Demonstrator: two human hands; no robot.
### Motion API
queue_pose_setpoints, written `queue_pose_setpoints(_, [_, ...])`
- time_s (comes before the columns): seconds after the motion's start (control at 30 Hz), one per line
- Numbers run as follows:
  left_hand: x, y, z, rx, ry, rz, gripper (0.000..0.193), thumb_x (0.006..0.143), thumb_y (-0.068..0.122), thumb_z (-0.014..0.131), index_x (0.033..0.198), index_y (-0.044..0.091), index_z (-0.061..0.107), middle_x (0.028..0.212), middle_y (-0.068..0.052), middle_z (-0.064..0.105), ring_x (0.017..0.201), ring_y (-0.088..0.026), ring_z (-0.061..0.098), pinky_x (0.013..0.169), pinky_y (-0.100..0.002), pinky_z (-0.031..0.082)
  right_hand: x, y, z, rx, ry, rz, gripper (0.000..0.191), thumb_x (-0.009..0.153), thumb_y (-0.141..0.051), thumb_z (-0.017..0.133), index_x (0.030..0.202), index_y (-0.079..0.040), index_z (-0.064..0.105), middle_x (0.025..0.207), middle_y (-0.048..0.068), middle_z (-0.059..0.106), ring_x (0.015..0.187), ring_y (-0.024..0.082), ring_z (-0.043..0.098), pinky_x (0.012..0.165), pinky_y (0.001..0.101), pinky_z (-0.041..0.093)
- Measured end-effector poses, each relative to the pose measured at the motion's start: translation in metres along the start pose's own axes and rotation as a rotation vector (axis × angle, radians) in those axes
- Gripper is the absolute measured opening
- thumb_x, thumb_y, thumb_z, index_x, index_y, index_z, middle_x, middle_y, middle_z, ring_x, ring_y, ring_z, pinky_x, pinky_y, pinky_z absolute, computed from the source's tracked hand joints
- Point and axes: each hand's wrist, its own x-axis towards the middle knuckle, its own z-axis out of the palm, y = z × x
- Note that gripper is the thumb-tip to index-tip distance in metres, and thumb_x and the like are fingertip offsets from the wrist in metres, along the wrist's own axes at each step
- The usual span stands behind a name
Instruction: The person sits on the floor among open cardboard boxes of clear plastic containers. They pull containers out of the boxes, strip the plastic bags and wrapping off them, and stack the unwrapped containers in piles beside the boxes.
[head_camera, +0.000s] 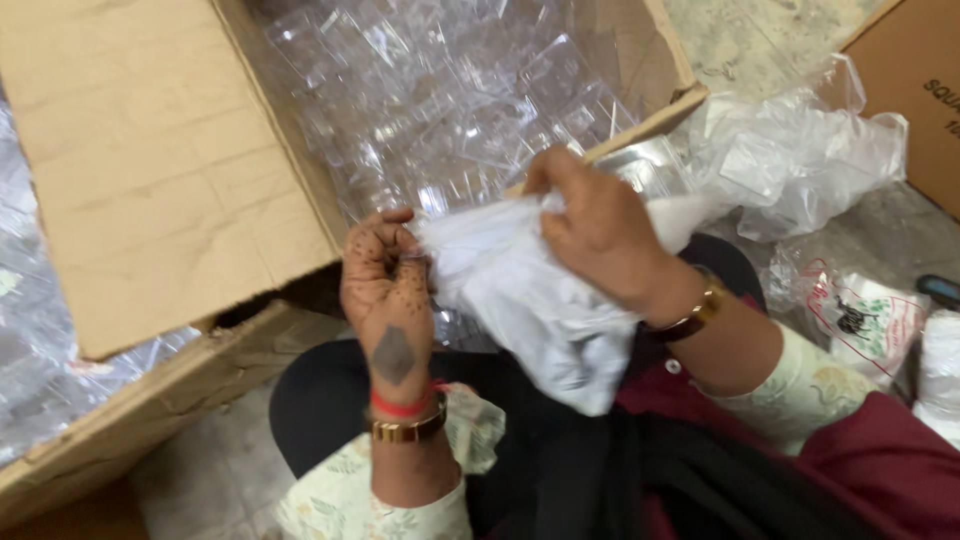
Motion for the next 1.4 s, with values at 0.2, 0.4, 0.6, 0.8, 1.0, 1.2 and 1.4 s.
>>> queue_pose_setpoints(0.2, [0.012,-0.047,-0.029,-0.405,0.004,-0.204,0.043,0.091,-0.012,0.051,0.130,0.004,0.054,0.133,-0.014,0.059,0.108,-0.012,0.061,0.096,-0.025,0.051,-0.001,-0.020,0.020,0.009,-0.045,-0.041,0.050,0.086,-0.001,0.063,0.135,-0.010,0.064,0.105,0.019,0.073,0.082,0.036,0.070,0.071,0.0429,0.056])
queue_pose_setpoints(0.4, [-0.012,-0.038,-0.078,-0.544,-0.245,-0.400,0.060,0.085,-0.012,0.049,0.143,0.003,0.047,0.126,-0.026,0.067,0.084,-0.019,0.060,0.069,-0.029,0.051,-0.033,-0.055,-0.006,0.118,0.137,-0.227,0.050,0.081,0.006,0.055,0.128,-0.008,0.062,0.124,0.020,0.068,0.101,0.036,0.074,0.081,0.0364,0.059])
queue_pose_setpoints(0.6, [-0.004,-0.023,-0.048,-0.629,-0.053,-1.003,0.060,0.088,0.020,0.063,0.142,0.004,0.043,0.120,-0.020,0.061,0.101,-0.022,0.066,0.081,-0.038,0.058,-0.051,-0.051,-0.023,0.259,0.035,-0.338,0.039,0.080,0.006,0.056,0.115,-0.006,0.068,0.112,0.015,0.064,0.088,0.028,0.069,0.076,0.0353,0.057])
queue_pose_setpoints(0.8, [-0.037,-0.022,-0.028,-0.733,-0.347,-0.524,0.047,0.096,0.009,0.077,0.138,0.005,0.056,0.128,-0.022,0.066,0.086,-0.017,0.064,0.072,-0.028,0.055,-0.081,-0.028,-0.045,0.184,0.037,-0.556,0.031,0.087,0.004,0.066,0.117,-0.002,0.071,0.110,0.011,0.068,0.083,0.022,0.068,0.067,0.0357,0.051])
queue_pose_setpoints(1.0, [-0.061,-0.061,-0.030,-0.431,-0.435,-0.173,0.030,0.104,0.028,0.066,0.104,-0.002,0.066,0.104,-0.020,0.072,0.092,-0.023,0.071,0.077,-0.031,0.062,-0.102,-0.019,-0.033,0.304,-0.014,-0.008,0.046,0.096,-0.010,0.066,0.141,-0.002,0.060,0.129,0.015,0.072,0.111,0.029,0.076,0.088,0.0344,0.061])
queue_pose_setpoints(1.2, [-0.066,-0.070,-0.027,-0.117,-0.156,0.081,0.028,0.105,0.028,0.067,0.110,0.001,0.062,0.103,-0.017,0.068,0.092,-0.024,0.070,0.074,-0.033,0.062,-0.121,-0.018,-0.047,0.480,-0.285,0.042,0.095,0.082,-0.045,0.083,0.155,-0.002,0.039,0.133,0.018,0.067,0.121,0.032,0.069,0.099,0.0368,0.055])
queue_pose_setpoints(1.4, [-0.084,-0.074,-0.016,-0.117,-0.249,0.121,0.037,0.103,0.030,0.070,0.120,0.001,0.056,0.113,-0.018,0.065,0.101,-0.025,0.068,0.087,-0.037,0.058,-0.160,0.011,-0.035,0.790,-0.670,0.416,0.084,0.081,-0.042,0.081,0.150,-0.006,0.049,0.118,0.013,0.074,0.111,0.023,0.072,0.095,0.0338,0.056])
